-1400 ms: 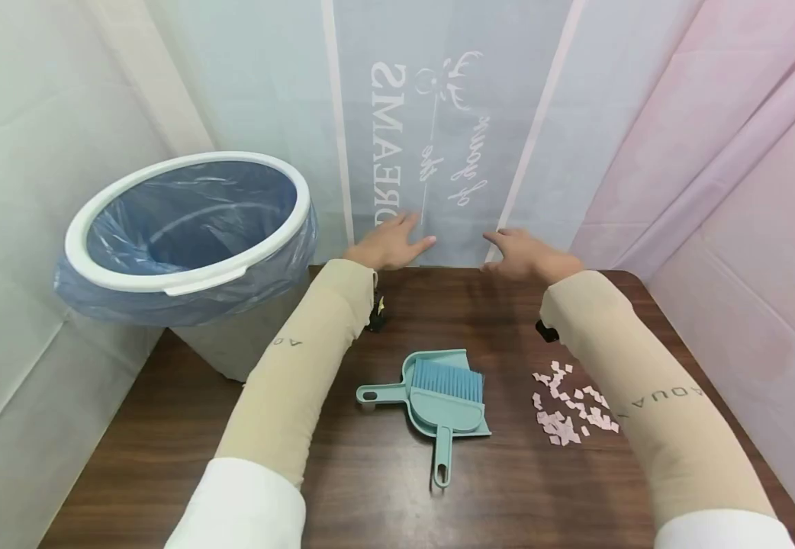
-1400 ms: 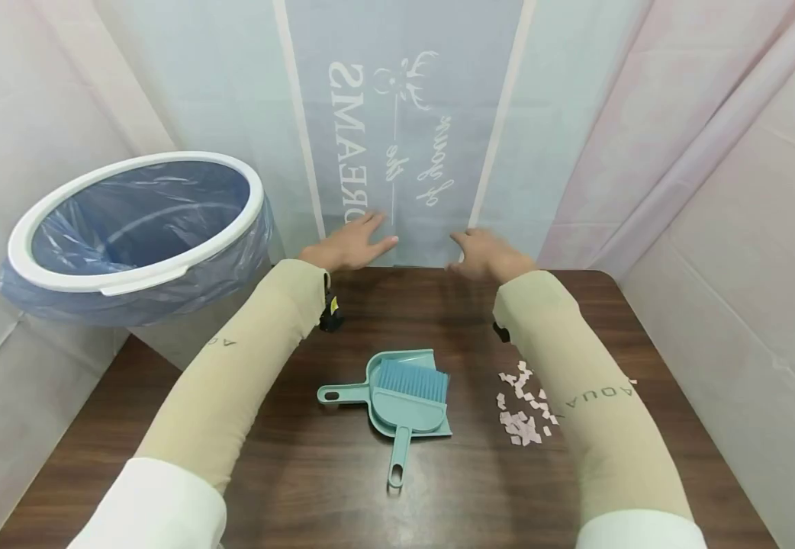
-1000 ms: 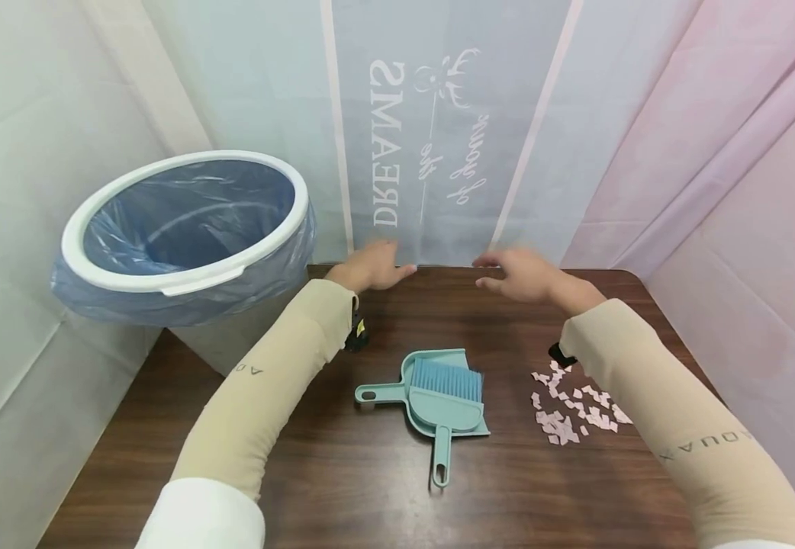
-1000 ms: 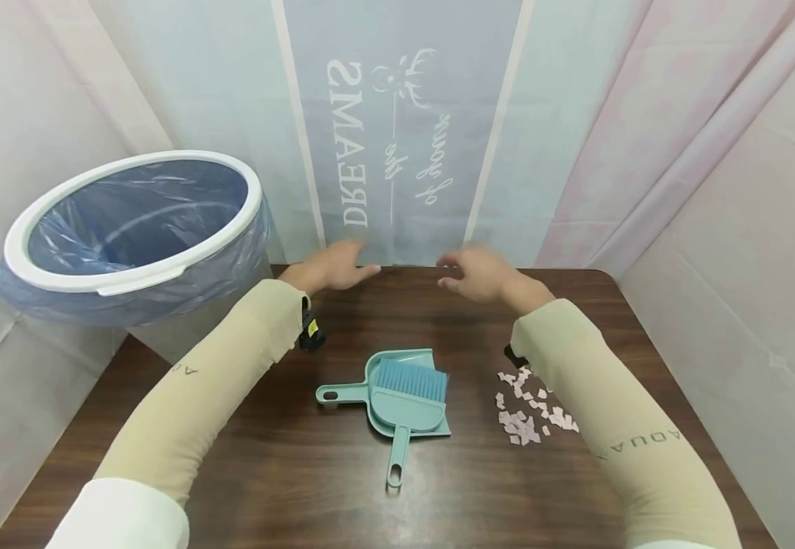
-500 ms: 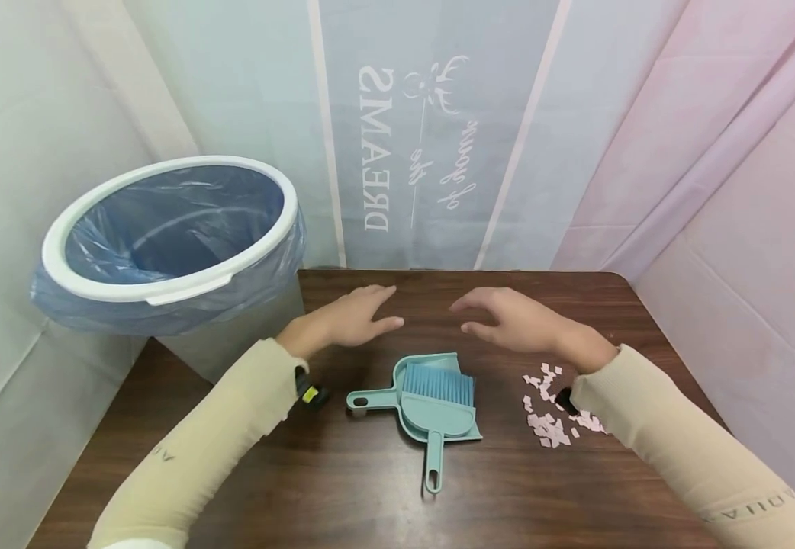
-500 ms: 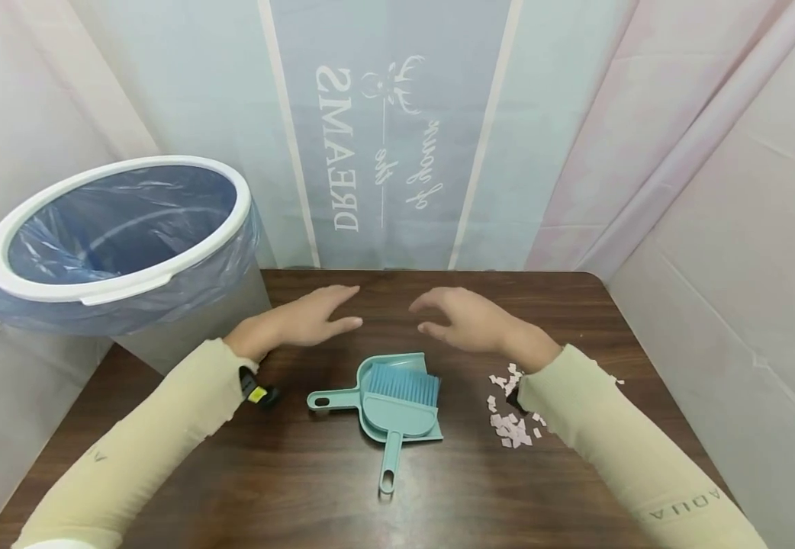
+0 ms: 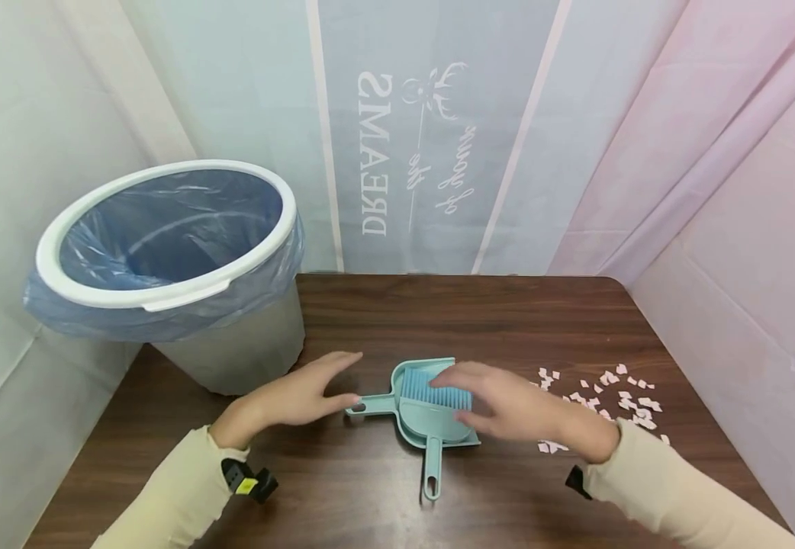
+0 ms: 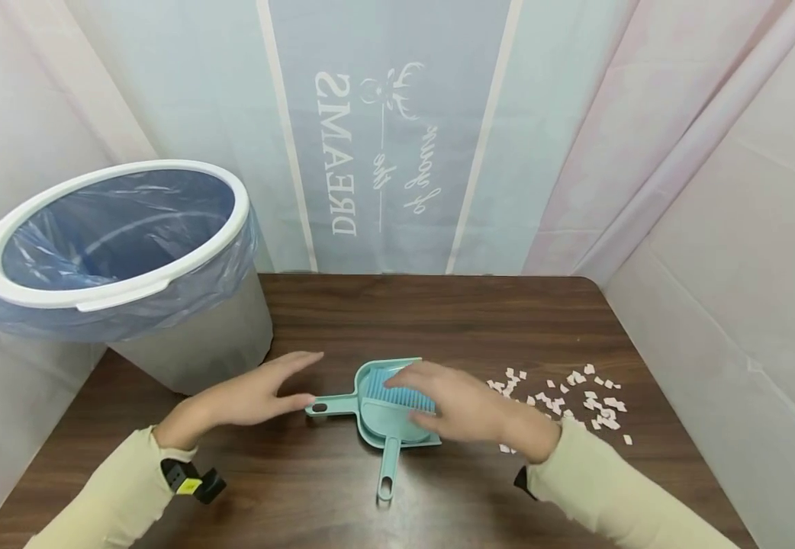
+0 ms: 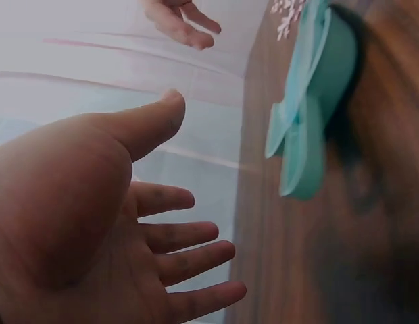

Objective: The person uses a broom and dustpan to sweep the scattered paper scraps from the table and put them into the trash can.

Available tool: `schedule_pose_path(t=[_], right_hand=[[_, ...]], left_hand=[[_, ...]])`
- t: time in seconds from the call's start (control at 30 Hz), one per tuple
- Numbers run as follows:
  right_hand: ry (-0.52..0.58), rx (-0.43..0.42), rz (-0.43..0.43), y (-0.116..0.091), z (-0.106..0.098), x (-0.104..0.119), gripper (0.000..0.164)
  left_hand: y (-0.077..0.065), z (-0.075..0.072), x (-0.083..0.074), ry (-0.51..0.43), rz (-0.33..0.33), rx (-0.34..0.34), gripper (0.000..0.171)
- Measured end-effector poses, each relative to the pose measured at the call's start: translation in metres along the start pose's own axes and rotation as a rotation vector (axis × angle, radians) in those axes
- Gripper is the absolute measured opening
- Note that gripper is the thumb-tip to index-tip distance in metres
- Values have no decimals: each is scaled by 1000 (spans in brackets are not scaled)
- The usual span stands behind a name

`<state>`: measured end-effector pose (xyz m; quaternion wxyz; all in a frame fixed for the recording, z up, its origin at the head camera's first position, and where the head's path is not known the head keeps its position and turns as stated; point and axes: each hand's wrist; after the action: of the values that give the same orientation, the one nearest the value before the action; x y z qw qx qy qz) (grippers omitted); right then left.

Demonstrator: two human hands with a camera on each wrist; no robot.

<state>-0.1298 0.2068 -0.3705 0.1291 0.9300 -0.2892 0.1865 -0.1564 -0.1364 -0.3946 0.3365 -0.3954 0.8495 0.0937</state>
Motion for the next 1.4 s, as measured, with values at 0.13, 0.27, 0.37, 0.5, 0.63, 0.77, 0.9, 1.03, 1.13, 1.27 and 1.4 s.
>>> schedule_pose_path(t=[0.13,0.27,0.37,0.5,0.63,0.77,0.9,1.03,1.13,1.27,1.4], right_hand=[[-81,22,-82,-5,22,14,70],[-181,32,-209,-7,40,22,81],[-243,36,-282,-8,50,22,80],[-300,37,-334,-10,59,21,72],[-313,25,-351,-11,68,21,59],[-378,-9,-364,-11,77,21,44],[-484,-29,-399,-10,84,21,32],[-579,-20,-438,-10,89,20,31],[-634,-31,-469,-10,90,18,29],[-641,-55,-491,-10,90,16,27],[-596,-67,-485,-11,91,13,29]], left_hand=[[-9,15,3,-33,-23,-3,76],[-10,27,7,-41,-21,-16,77],[-8,34,10,-34,-7,-20,76],[-6,43,12,-32,10,-25,73],[-4,50,11,-22,44,-52,68],[2,54,9,-26,72,-37,62],[6,57,8,-37,67,-23,58],[9,60,8,-12,49,-17,54],[13,63,8,18,49,-21,52],[16,64,6,31,44,-37,51],[17,65,6,37,37,-58,48]])
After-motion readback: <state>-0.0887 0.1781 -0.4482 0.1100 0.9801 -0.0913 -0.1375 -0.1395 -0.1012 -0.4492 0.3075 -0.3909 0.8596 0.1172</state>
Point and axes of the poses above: each hand's wrist, its own y-axis towards the middle knuckle, its own z-axis out of the palm, x = y × z, and after that the axes turned 2 degrees about y, right-handed
